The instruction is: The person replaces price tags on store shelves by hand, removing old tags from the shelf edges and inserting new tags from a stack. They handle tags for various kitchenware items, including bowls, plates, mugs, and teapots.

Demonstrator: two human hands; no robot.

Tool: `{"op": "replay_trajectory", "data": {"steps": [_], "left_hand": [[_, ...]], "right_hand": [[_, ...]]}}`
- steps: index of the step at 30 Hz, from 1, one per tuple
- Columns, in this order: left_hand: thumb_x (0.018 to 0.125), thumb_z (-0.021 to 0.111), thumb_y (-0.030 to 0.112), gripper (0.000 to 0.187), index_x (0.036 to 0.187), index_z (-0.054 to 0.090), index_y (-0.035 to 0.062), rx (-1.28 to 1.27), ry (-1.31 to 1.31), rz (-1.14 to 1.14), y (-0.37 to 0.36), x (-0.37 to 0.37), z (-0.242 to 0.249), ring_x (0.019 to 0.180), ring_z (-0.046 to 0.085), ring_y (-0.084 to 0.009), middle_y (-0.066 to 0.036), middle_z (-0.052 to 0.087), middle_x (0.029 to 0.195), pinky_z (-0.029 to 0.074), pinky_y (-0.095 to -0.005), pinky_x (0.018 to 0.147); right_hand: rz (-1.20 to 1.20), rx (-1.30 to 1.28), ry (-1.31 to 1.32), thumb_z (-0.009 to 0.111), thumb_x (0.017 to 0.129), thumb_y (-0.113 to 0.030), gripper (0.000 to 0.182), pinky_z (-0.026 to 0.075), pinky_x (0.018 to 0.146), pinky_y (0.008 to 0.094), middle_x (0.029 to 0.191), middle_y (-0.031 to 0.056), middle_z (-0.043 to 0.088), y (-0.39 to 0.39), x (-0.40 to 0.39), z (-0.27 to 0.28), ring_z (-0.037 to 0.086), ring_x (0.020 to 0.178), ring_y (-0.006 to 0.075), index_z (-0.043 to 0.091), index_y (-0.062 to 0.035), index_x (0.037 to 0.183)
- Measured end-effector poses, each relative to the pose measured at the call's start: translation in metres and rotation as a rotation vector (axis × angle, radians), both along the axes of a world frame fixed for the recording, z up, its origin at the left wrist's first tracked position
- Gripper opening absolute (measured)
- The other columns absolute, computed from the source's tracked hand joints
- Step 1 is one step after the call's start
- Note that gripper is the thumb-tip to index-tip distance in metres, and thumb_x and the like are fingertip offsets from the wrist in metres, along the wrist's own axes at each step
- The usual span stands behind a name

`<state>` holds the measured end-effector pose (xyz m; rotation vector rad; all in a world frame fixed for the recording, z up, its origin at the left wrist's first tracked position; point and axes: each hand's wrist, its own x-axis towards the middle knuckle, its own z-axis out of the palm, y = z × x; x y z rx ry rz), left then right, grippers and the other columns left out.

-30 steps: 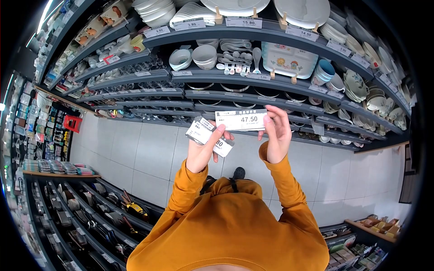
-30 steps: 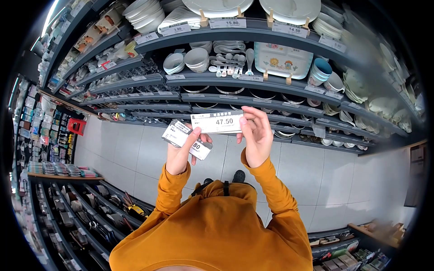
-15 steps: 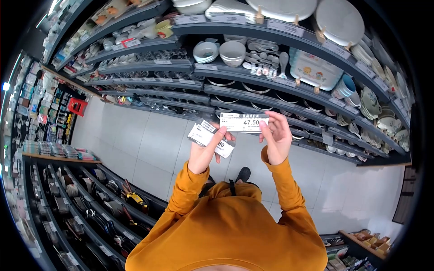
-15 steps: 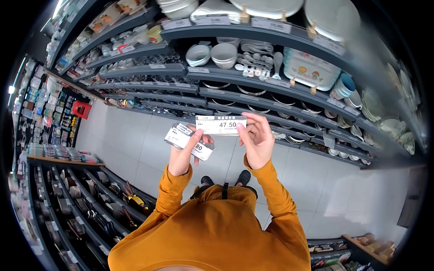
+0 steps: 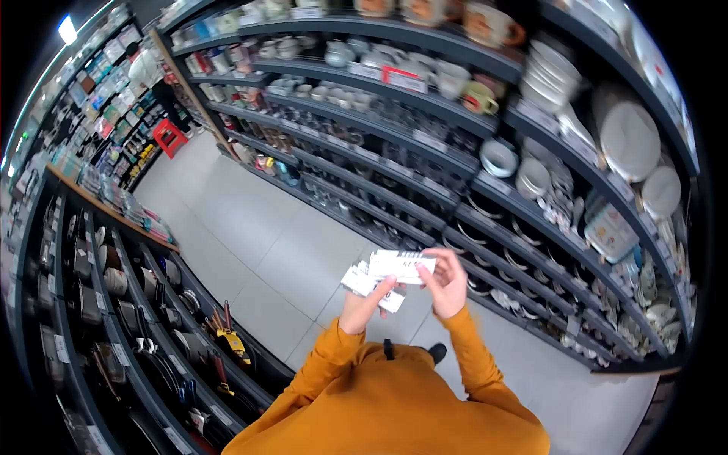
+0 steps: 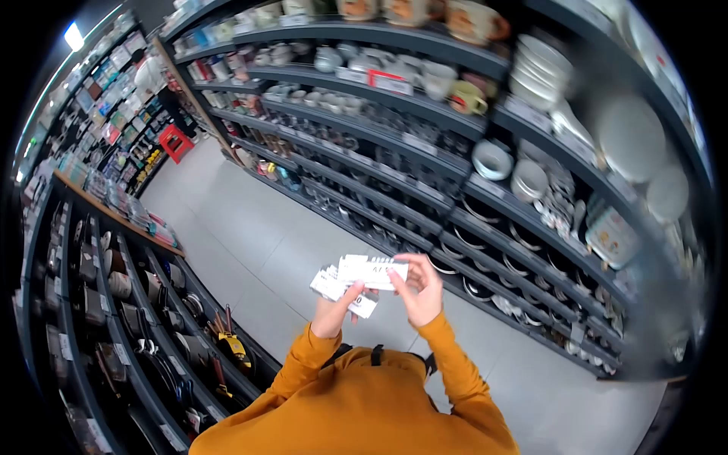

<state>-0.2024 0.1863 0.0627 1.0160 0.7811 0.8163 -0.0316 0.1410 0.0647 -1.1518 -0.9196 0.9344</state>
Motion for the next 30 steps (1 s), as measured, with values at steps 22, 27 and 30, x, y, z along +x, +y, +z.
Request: {"op": "replay_trajectory", "data": {"steps": [22,27,30], "left_hand": [[0.093,0.057,0.015,0.022,0.109,0.058,0.0003,-0.198,0.112,0.338,0.296,-0.325,-0.053,0.057,0.060,-0.0088,-0.003,0.063,0.082,0.043,-0.0213,0.039],[0.094,0.057,0.020,0.022,0.106,0.060,0.0018,-0.202,0.109,0.412,0.414,-0.357,-0.025,0.059,0.061,-0.0090,-0.004,0.065,0.083,0.043,-0.0209,0.038],[0.094,0.056,0.024,0.025,0.106,0.060,0.0028,-0.239,0.061,0.456,0.476,-0.384,-0.029,0.062,0.062,-0.0080,-0.005,0.067,0.083,0.042,-0.0185,0.039]], "right_hand": [[0.821,-0.305,-0.033,0.064,0.091,-0.016,0.020,0.049,0.069,0.0221,0.090,0.0027,0.063,0.404,-0.295,-0.068,0.058,0.080,0.0055,0.058,0.0019,0.097],[1.024,-0.254,-0.059,0.062,0.093,-0.019,0.023,0.048,0.070,0.0212,0.090,0.0019,0.063,0.549,-0.339,-0.046,0.057,0.080,0.0049,0.060,0.0033,0.100],[1.018,-0.175,-0.142,0.062,0.093,-0.019,0.024,0.048,0.068,0.0210,0.088,0.0022,0.062,0.624,-0.369,-0.046,0.056,0.079,0.0050,0.062,0.0035,0.102]]}}
